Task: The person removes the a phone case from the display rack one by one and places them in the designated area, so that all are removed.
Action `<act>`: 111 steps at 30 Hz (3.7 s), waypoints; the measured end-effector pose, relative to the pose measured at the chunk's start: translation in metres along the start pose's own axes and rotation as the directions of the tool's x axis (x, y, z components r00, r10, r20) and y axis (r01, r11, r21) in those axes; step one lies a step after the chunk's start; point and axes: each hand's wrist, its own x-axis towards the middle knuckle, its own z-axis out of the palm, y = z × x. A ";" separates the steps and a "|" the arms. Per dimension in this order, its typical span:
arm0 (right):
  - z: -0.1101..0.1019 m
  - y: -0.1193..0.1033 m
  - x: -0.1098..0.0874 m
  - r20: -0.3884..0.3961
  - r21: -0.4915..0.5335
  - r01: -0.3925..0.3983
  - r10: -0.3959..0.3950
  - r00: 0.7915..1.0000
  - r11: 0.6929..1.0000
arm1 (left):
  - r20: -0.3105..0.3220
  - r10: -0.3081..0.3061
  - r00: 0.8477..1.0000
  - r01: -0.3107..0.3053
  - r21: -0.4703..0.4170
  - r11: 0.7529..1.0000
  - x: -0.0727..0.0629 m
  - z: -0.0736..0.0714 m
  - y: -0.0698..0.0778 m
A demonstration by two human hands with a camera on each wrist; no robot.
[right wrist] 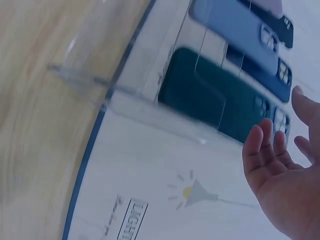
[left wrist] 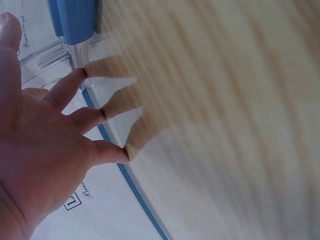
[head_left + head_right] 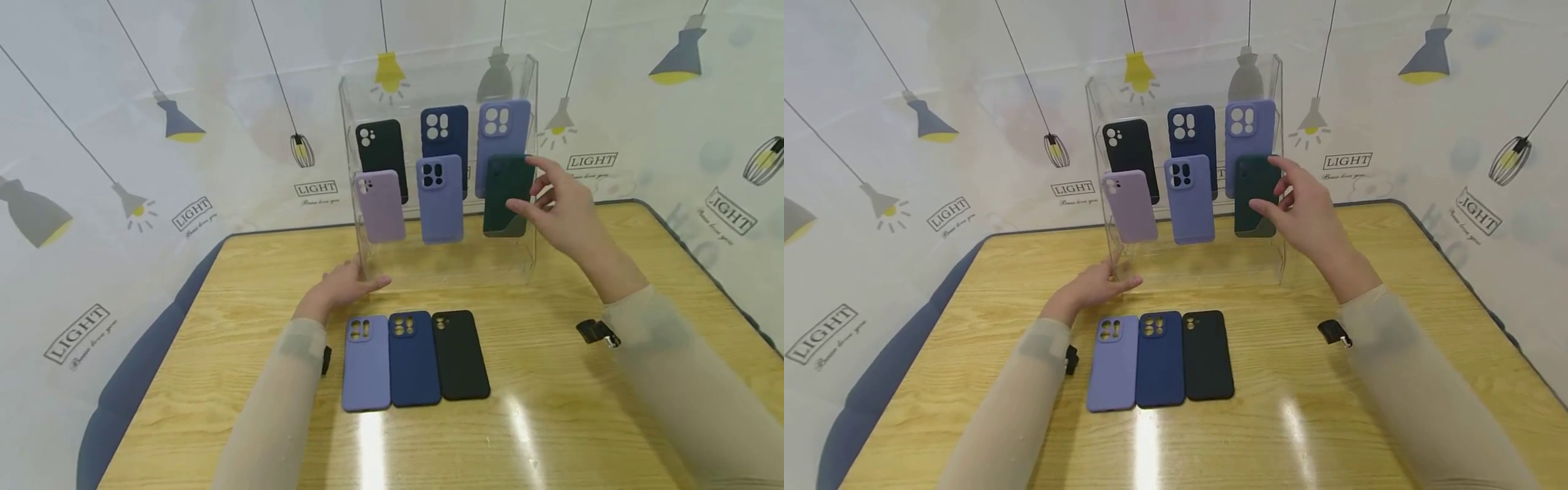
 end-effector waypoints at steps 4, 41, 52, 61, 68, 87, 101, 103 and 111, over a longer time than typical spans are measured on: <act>-0.010 0.013 0.015 0.039 -0.049 -0.036 0.037 0.999 0.998 | 0.006 -0.013 1.000 0.013 0.007 1.000 -0.001 -0.002 -0.001; 0.013 0.045 0.018 -0.111 -0.090 0.365 -0.374 0.921 0.927 | 0.008 -0.027 1.000 0.027 -0.014 1.000 -0.002 0.002 0.000; 0.002 0.016 0.011 -0.314 0.023 0.457 -0.428 0.848 0.889 | 0.007 -0.024 1.000 0.024 -0.015 1.000 -0.007 0.004 -0.002; 0.005 0.004 -0.029 -0.283 0.179 0.357 -0.299 0.911 0.917 | 0.006 -0.022 1.000 0.022 -0.014 1.000 -0.005 0.006 -0.004; 0.014 0.009 -0.071 0.031 0.155 0.273 -0.280 0.959 0.950 | 0.007 -0.022 1.000 0.022 -0.012 1.000 -0.002 0.005 0.000; 0.020 0.037 -0.127 0.481 0.136 -0.181 0.095 0.871 0.974 | 0.020 -0.021 1.000 0.021 -0.017 1.000 -0.002 0.001 0.004; 0.040 0.044 -0.134 0.551 0.032 -0.163 0.119 0.826 0.986 | 0.021 -0.018 1.000 0.019 -0.019 1.000 -0.003 0.000 0.003; 0.042 0.043 -0.136 0.543 0.005 -0.139 0.114 0.832 0.990 | 0.021 -0.020 1.000 0.020 -0.014 1.000 -0.003 0.001 0.002; 0.047 0.042 -0.139 0.500 -0.058 -0.047 0.070 0.863 0.997 | 0.024 -0.029 0.999 0.029 -0.010 1.000 -0.004 0.000 0.003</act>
